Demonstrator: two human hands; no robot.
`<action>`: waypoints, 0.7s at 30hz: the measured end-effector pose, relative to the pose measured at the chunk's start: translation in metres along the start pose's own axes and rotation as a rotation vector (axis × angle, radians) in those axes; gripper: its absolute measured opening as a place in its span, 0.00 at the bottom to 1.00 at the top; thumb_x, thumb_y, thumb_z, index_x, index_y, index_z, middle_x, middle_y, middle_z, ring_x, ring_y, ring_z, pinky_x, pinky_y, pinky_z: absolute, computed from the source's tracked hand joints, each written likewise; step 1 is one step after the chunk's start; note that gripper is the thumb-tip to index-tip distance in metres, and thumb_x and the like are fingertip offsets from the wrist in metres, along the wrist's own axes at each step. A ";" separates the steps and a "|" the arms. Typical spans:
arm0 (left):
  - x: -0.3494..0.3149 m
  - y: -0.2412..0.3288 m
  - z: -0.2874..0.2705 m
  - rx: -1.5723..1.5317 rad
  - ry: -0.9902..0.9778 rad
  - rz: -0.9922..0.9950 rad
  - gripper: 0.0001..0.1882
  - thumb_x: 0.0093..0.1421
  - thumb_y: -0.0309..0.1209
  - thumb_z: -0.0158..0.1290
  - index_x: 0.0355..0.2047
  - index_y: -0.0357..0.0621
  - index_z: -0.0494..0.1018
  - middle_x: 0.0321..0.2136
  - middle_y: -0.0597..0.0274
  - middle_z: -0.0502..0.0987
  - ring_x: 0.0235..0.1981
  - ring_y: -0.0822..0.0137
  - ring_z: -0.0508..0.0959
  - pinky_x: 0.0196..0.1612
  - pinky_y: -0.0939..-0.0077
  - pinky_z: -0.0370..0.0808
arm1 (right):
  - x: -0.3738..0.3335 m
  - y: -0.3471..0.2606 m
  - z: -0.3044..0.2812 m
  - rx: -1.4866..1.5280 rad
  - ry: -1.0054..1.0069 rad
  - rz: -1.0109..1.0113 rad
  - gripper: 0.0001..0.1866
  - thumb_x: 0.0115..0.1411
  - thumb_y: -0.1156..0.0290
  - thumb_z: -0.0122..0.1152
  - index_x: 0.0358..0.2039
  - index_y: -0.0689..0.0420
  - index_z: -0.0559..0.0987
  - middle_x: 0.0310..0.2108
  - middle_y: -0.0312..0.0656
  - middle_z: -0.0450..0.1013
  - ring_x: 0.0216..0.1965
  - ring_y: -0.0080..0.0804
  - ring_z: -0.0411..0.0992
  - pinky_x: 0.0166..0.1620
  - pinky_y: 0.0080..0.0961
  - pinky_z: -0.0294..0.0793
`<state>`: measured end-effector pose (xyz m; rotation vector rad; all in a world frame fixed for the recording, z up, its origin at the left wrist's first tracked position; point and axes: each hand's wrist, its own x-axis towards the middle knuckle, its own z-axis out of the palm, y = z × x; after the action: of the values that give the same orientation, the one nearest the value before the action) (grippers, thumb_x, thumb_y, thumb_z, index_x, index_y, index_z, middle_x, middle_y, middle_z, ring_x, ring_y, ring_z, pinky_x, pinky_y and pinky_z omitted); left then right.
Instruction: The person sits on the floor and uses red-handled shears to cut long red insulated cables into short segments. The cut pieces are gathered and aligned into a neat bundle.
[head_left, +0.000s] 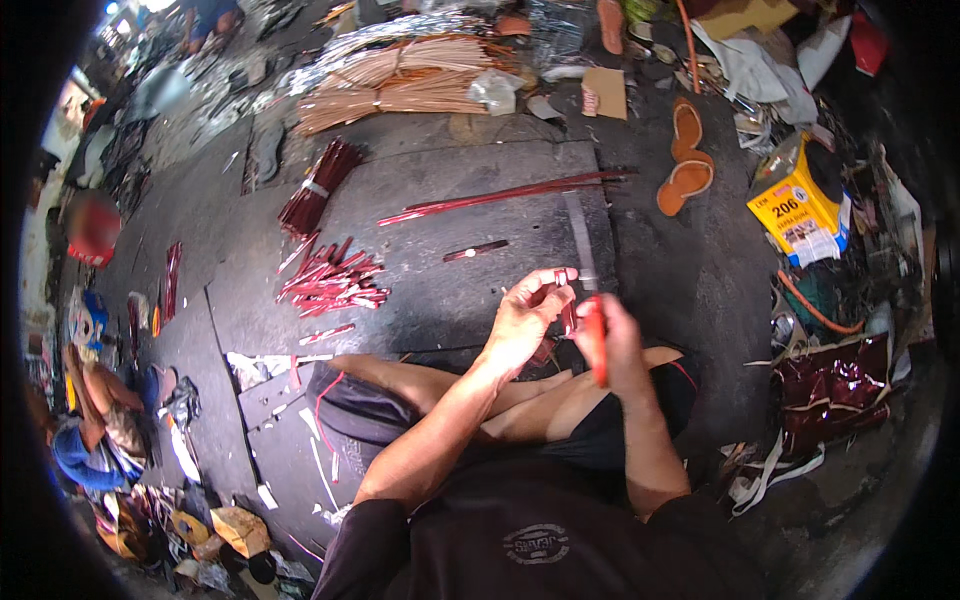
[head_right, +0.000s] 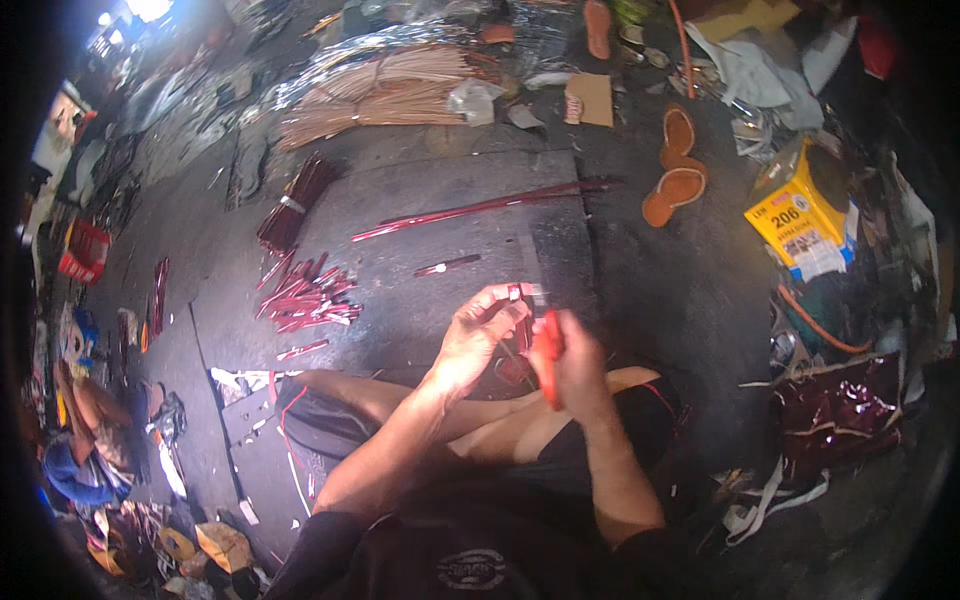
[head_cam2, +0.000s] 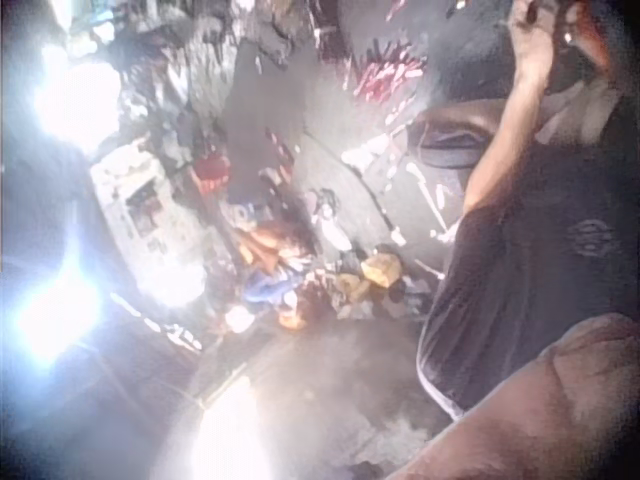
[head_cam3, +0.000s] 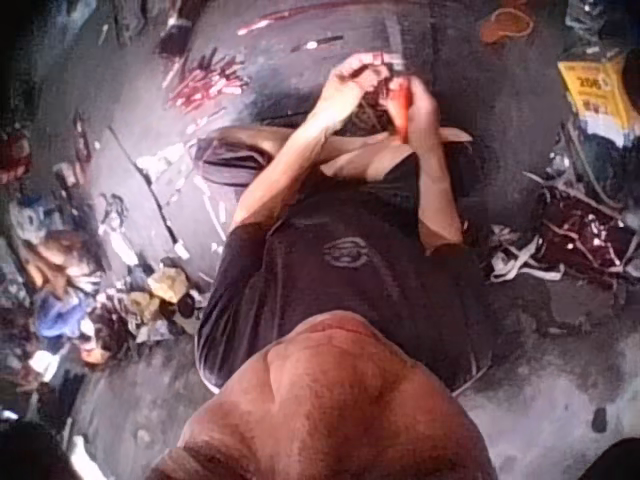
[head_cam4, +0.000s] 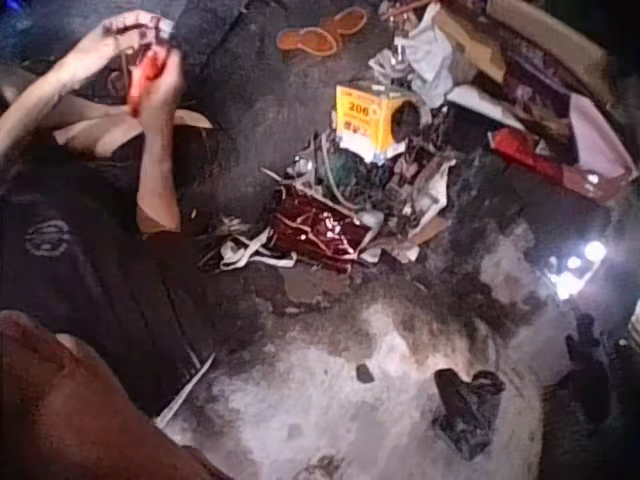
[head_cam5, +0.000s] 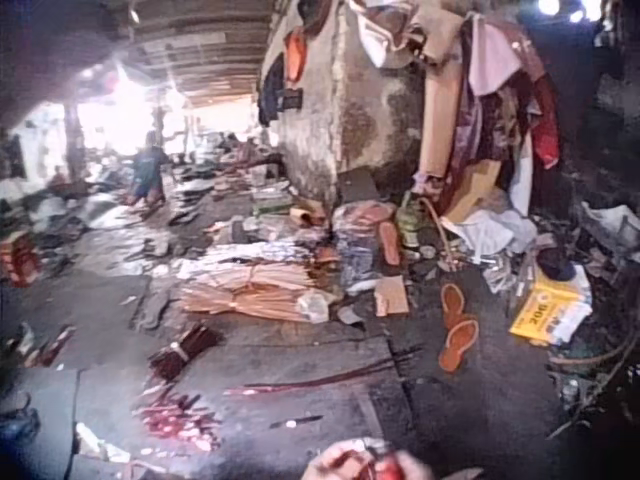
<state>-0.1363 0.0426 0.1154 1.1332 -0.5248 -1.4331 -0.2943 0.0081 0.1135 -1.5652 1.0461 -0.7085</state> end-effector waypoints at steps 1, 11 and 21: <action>0.007 -0.004 0.004 0.008 -0.039 0.018 0.13 0.64 0.30 0.54 0.49 0.43 0.74 0.33 0.69 0.76 0.33 0.79 0.73 0.38 0.81 0.72 | -0.004 -0.020 -0.016 -0.041 0.019 0.101 0.07 0.60 0.70 0.60 0.36 0.59 0.74 0.27 0.43 0.74 0.27 0.25 0.72 0.31 0.24 0.71; 0.077 -0.045 0.080 0.095 -0.365 -0.044 0.18 0.62 0.34 0.57 0.51 0.43 0.71 0.39 0.63 0.76 0.40 0.72 0.76 0.45 0.76 0.74 | -0.006 0.012 -0.106 -0.038 0.269 0.189 0.12 0.58 0.67 0.63 0.37 0.59 0.73 0.23 0.34 0.69 0.19 0.20 0.69 0.21 0.21 0.67; 0.186 -0.028 -0.175 1.527 0.375 0.495 0.21 0.58 0.30 0.51 0.53 0.51 0.72 0.48 0.52 0.75 0.51 0.50 0.74 0.54 0.59 0.70 | -0.064 0.159 -0.214 -0.820 0.591 0.468 0.17 0.51 0.64 0.69 0.38 0.60 0.78 0.27 0.45 0.74 0.33 0.46 0.74 0.41 0.38 0.71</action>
<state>0.0274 -0.0737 -0.0449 2.1309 -1.5879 -0.1504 -0.5482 -0.0361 0.0183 -1.6885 2.2649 -0.4241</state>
